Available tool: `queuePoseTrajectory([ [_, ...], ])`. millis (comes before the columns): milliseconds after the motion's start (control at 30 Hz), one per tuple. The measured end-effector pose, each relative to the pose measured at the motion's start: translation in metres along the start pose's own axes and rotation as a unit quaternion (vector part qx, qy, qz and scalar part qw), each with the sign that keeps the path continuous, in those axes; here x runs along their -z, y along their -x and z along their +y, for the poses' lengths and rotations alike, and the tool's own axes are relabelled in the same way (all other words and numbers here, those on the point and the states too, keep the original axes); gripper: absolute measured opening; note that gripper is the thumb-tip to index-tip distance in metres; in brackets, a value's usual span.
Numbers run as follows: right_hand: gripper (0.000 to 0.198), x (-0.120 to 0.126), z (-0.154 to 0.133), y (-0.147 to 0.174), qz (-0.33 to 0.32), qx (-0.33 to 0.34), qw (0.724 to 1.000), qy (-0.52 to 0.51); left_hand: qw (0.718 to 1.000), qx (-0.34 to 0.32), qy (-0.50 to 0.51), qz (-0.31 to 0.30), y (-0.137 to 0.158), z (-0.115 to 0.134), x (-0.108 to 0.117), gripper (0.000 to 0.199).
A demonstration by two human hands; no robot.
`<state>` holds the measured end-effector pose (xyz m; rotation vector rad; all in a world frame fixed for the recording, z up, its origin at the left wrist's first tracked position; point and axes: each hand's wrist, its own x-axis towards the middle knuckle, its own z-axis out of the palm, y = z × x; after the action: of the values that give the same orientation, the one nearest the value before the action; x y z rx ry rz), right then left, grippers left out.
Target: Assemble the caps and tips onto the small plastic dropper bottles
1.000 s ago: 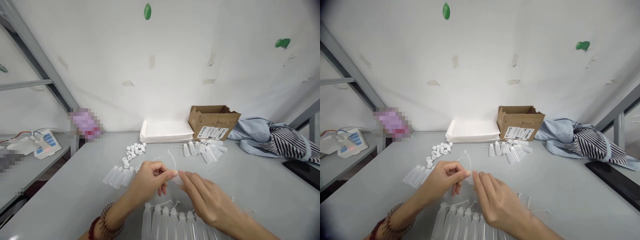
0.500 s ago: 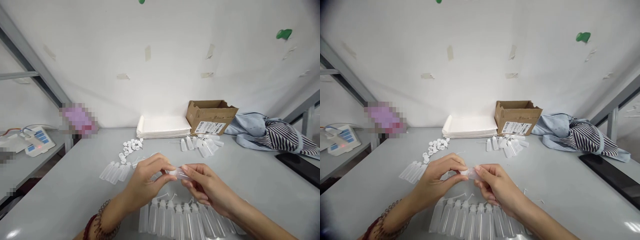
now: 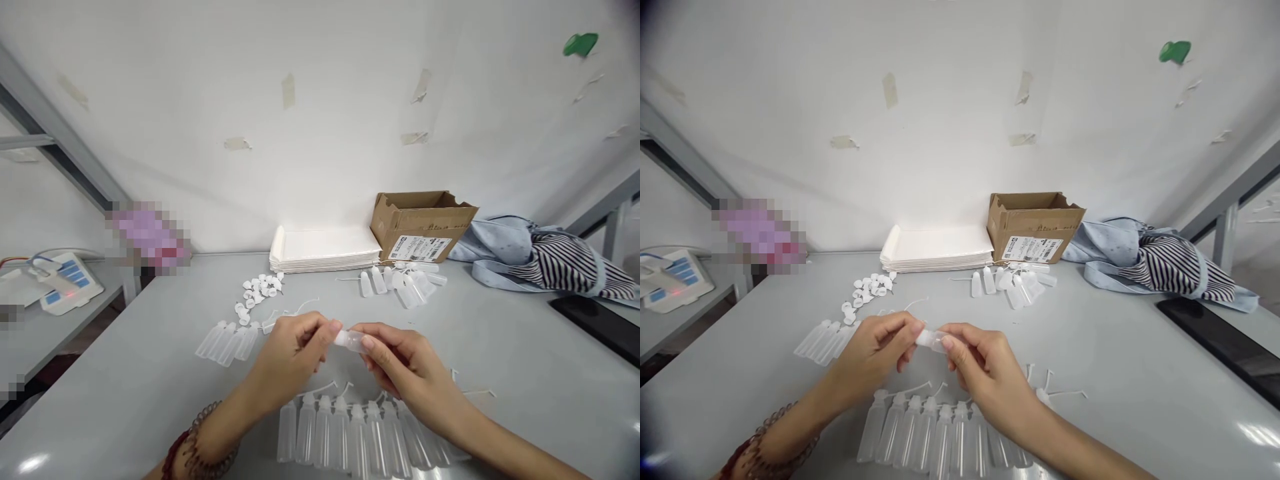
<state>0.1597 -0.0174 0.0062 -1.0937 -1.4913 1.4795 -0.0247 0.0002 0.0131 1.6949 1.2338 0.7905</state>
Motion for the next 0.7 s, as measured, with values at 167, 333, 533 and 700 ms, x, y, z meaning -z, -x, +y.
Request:
queuePoseTrajectory([
  [167,0.038,0.005,0.001,-0.003,-0.028,-0.044,0.999,-0.002,0.997,-0.072,0.013,-0.035,0.000,0.003,0.000,0.017],
  [333,0.031,0.008,0.005,-0.003,0.022,0.058,0.992,0.113,0.999,-0.018,0.027,-0.012,0.000,0.004,0.000,0.029],
  [533,0.026,0.005,0.014,0.001,0.041,0.261,0.916,0.301,0.993,0.033,0.053,-0.096,-0.002,0.004,-0.002,0.039],
  [700,0.039,0.013,0.002,-0.006,-0.053,-0.004,0.993,0.101,0.990,-0.094,-0.070,-0.076,0.000,0.000,0.000,0.025],
])
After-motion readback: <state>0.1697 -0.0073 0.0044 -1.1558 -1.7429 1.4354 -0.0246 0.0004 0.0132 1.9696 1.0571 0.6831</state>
